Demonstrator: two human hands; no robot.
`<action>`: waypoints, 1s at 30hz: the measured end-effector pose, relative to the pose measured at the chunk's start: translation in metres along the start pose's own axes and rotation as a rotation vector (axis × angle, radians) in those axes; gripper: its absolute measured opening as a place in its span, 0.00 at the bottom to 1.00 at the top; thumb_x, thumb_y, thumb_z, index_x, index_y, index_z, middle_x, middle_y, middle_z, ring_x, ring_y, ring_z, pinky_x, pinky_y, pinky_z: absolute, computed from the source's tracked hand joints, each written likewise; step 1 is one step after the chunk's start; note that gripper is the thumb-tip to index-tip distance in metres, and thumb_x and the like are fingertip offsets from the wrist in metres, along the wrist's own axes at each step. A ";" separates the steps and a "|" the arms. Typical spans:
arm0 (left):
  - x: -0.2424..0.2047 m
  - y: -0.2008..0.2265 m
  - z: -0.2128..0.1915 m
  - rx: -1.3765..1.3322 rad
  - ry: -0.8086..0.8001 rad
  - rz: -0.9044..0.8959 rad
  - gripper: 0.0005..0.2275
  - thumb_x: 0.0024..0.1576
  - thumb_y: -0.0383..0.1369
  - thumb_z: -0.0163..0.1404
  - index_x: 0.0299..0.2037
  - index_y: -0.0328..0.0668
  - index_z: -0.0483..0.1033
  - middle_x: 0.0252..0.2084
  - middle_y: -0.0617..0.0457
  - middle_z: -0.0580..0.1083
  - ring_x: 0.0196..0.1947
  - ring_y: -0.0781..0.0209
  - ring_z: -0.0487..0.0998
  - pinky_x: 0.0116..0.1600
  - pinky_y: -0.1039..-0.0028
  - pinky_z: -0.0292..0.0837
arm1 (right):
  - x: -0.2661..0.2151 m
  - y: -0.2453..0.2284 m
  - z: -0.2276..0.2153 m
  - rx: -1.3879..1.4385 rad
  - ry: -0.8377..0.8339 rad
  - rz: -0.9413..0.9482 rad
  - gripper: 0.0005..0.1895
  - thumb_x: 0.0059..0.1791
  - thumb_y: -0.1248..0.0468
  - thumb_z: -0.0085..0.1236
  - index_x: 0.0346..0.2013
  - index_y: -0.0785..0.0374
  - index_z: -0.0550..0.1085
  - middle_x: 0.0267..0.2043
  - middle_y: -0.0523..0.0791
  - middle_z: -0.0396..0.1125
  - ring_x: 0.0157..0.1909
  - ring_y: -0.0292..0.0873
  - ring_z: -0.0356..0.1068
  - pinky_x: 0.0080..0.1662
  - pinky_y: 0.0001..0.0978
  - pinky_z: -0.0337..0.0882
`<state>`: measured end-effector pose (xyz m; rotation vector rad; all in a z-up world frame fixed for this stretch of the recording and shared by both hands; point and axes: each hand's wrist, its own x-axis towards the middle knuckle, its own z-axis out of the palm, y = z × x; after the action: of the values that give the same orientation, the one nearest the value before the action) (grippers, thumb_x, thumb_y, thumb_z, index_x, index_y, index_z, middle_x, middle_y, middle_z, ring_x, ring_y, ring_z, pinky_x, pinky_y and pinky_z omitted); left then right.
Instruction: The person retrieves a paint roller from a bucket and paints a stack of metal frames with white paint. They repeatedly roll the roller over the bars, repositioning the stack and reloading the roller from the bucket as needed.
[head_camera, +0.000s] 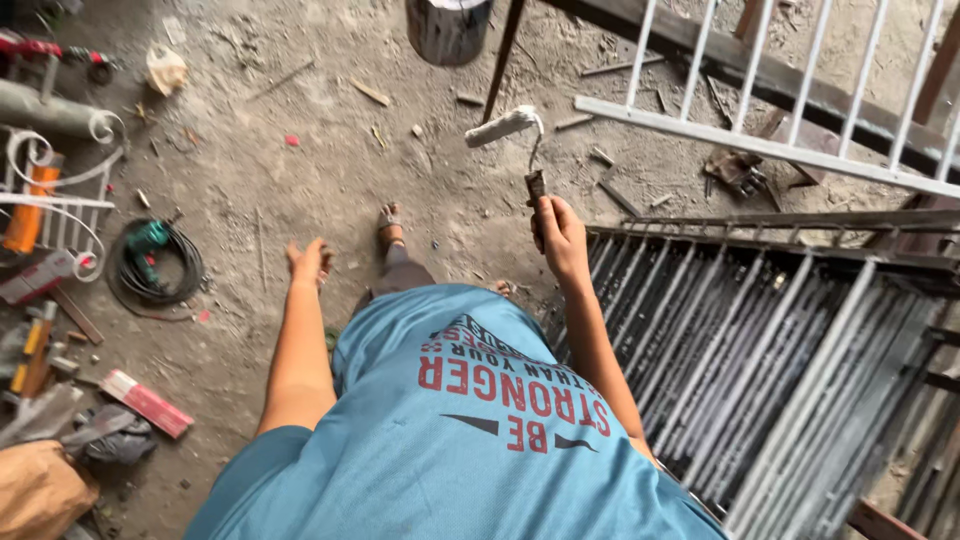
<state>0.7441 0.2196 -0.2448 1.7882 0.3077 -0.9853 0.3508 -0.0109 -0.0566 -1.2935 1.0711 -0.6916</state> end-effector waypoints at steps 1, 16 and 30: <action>0.004 0.008 -0.001 0.049 -0.092 0.001 0.40 0.57 0.33 0.57 0.75 0.45 0.40 0.45 0.45 0.78 0.30 0.60 0.80 0.24 0.75 0.64 | 0.010 -0.003 0.010 -0.110 0.028 -0.064 0.18 0.60 0.52 0.49 0.46 0.66 0.73 0.27 0.41 0.65 0.25 0.33 0.62 0.28 0.27 0.62; 0.090 0.074 -0.113 0.392 -0.221 -0.042 0.23 0.62 0.40 0.52 0.63 0.35 0.68 0.51 0.46 0.79 0.44 0.58 0.82 0.44 0.68 0.76 | 0.200 -0.025 0.181 -1.012 0.230 -0.387 0.27 0.54 0.58 0.55 0.67 0.63 0.64 0.51 0.53 0.66 0.46 0.56 0.71 0.41 0.47 0.72; 0.083 0.090 -0.192 0.373 -0.108 -0.030 0.18 0.62 0.37 0.52 0.56 0.30 0.76 0.45 0.41 0.79 0.38 0.54 0.82 0.42 0.70 0.79 | 0.267 -0.004 0.193 -0.879 0.317 -0.209 0.18 0.63 0.52 0.43 0.55 0.62 0.73 0.49 0.51 0.72 0.49 0.55 0.73 0.49 0.48 0.72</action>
<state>0.9432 0.3272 -0.2207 2.0582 0.0860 -1.2162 0.6305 -0.1700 -0.1276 -2.1143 1.6062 -0.6050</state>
